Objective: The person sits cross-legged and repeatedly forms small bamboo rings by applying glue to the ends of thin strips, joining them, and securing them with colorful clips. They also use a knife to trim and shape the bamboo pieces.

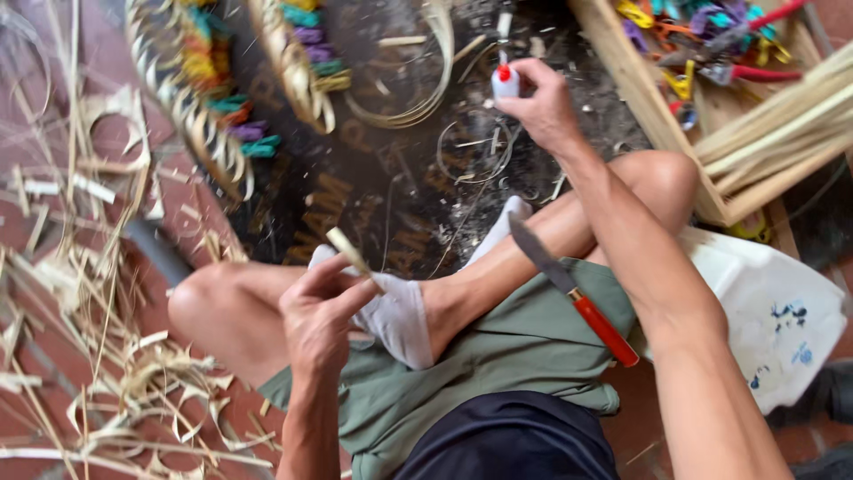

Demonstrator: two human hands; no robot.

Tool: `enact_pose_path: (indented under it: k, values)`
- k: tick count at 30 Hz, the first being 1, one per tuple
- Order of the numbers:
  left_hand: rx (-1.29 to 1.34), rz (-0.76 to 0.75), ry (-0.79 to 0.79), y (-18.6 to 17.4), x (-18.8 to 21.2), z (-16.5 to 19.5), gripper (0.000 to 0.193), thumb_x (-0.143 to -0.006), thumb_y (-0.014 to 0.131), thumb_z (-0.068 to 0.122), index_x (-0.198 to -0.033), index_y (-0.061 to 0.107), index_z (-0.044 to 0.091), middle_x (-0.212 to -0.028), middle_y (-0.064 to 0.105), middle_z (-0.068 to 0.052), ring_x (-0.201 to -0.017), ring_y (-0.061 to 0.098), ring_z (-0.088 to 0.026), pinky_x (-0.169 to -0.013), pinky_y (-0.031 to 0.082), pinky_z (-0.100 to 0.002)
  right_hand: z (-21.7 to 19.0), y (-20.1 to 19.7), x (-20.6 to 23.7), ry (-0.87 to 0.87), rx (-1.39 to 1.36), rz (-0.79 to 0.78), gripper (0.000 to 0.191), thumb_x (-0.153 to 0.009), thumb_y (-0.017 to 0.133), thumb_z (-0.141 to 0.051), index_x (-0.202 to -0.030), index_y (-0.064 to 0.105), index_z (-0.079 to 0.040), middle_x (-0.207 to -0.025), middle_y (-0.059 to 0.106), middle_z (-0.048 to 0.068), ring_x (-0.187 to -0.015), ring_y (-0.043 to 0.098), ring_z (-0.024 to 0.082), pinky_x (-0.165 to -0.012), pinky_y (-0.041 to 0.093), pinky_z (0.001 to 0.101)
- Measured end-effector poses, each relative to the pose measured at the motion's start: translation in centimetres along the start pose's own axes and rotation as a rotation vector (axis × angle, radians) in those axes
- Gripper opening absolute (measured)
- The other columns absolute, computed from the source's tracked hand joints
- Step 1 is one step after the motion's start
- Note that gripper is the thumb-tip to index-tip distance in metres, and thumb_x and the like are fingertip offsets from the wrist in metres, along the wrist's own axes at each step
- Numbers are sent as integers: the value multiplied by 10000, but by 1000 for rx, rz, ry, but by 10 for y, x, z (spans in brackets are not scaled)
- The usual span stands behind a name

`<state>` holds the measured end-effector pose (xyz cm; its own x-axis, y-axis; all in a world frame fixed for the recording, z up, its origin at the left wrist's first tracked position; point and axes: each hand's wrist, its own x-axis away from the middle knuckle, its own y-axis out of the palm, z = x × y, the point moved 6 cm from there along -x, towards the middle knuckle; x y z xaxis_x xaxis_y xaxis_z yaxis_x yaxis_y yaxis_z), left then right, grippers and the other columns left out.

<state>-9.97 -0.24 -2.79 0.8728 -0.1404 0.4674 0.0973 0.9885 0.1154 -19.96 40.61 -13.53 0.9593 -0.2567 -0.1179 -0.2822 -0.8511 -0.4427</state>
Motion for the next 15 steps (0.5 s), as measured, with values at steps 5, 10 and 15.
enact_pose_path:
  k: [5, 10, 15]
  values:
    - [-5, 29, 46, -9, 3, 0, 386, -787, 785, -96, -1169, 729, -76, -809, 701, -41, -680, 626, -96, -646, 509, -237, 8, 1, -10, -78, 133, 116, 289, -837, 820, -108, -1069, 675, -18, -972, 737, 81, -869, 721, 180, -761, 576, 320]
    - [75, -56, 69, 1, -5, -7, 389, -811, 769, -105, -1194, 705, -77, -827, 706, -48, -707, 645, -100, -679, 535, -239, -8, -6, 0, -327, 432, 110, 321, -819, 780, -79, -1090, 663, 47, -898, 709, 149, -809, 694, 264, -687, 555, 376]
    - [62, -26, 31, 1, -15, -8, 403, -794, 765, -100, -1190, 699, -75, -817, 725, -59, -694, 662, -110, -651, 538, -239, -1, -108, -18, -281, 620, 391, 97, -968, 709, -49, -1052, 743, -15, -971, 723, 184, -905, 693, 358, -810, 540, 476]
